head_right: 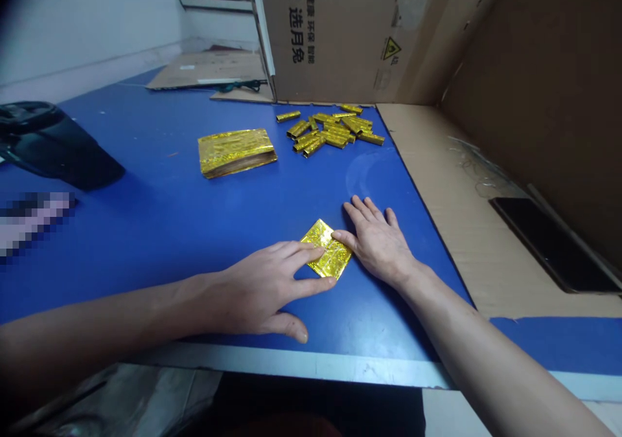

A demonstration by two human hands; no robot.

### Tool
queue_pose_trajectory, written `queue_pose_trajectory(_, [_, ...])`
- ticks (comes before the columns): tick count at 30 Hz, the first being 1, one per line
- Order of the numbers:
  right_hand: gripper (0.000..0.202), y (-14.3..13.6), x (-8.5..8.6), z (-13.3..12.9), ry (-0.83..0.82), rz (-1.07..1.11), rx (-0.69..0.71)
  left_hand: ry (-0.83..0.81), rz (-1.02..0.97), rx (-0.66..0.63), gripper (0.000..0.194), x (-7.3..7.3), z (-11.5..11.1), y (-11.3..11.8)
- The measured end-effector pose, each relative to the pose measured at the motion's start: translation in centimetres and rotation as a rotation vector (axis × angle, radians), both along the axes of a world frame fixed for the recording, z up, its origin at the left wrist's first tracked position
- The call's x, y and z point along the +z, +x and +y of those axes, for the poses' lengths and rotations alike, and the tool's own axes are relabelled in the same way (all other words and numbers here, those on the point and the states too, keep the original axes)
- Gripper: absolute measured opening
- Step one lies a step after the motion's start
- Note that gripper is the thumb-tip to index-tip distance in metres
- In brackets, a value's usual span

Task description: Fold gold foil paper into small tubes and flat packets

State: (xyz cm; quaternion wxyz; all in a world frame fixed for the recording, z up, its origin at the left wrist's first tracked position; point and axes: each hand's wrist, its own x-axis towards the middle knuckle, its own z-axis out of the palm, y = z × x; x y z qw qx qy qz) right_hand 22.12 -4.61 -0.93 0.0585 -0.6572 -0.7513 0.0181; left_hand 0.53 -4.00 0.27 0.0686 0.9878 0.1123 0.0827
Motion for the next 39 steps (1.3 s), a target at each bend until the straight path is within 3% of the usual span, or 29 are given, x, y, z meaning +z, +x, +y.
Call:
queue_pose_trajectory(6, [0.060, 1.0, -0.1, 0.2, 0.022, 0.037, -0.021, 0.012, 0.015, 0.011, 0.065, -0.2, 0.1, 0.0])
queue_pose_trajectory(10, [0.082, 1.2, 0.8, -0.3, -0.100, 0.101, 0.004, 0.015, 0.034, 0.020, 0.063, -0.1, 0.1, 0.0])
queue_pose_trajectory(14, [0.099, 0.5, 1.3, -1.0, -0.196, 0.030, 0.099, 0.012, 0.058, 0.025, 0.062, 0.1, 0.1, 0.1])
queue_pose_trajectory(17, [0.096, 0.5, 1.3, -0.9, -0.205, 0.034, 0.101, 0.005, 0.068, 0.025, 0.062, 0.1, 0.1, 0.1])
queue_pose_trajectory(28, [0.078, 2.4, 0.9, 0.4, -0.106, 0.083, -0.094, 0.019, 0.071, 0.017, 0.064, 0.1, 0.2, 0.0])
queue_pose_trajectory(34, [0.082, 1.8, 1.1, 0.0, -0.108, 0.172, -0.053, -0.001, 0.056, 0.016, 0.064, 0.1, 0.2, 0.0])
queue_pose_trajectory(39, [0.086, 0.8, 0.6, 0.3, -0.088, 0.097, 0.003, -0.007, 0.057, 0.008, 0.063, 0.1, 0.3, 0.1])
